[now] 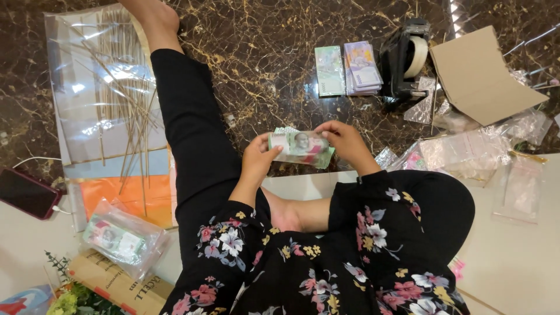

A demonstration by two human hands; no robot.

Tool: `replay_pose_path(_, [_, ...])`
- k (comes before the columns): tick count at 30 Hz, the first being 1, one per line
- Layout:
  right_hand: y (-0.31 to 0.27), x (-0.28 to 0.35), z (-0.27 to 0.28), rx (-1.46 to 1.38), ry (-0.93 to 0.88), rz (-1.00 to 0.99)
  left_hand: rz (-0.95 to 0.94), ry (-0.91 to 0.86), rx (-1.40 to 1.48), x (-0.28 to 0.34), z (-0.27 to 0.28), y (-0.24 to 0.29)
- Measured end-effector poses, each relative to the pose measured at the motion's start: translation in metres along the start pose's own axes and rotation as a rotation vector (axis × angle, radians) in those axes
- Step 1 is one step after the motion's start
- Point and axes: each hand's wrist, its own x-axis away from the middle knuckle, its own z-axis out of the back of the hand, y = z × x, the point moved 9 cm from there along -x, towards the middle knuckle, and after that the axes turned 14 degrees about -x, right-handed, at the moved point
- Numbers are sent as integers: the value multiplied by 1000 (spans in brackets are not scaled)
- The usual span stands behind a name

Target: The person places individual banknotes into small transparent plastic sleeves by hand, handling them one at a time and smoothing the bills inside the bags.

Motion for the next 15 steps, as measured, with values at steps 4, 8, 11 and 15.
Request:
replay_pose_path(4, [-13, 8, -2, -224, 80, 25, 83, -17, 218, -1, -8, -21])
replay_pose_path(8, [8, 23, -27, -678, 132, -176, 91, -37, 459, 4, -15, -15])
replay_pose_path(11, [20, 31, -56, -847, 67, -214, 79, -80, 563, 13, -27, -9])
replay_pose_path(15, [-4, 49, -70, -881, 138, -129, 52, -132, 614, 26, -43, 3])
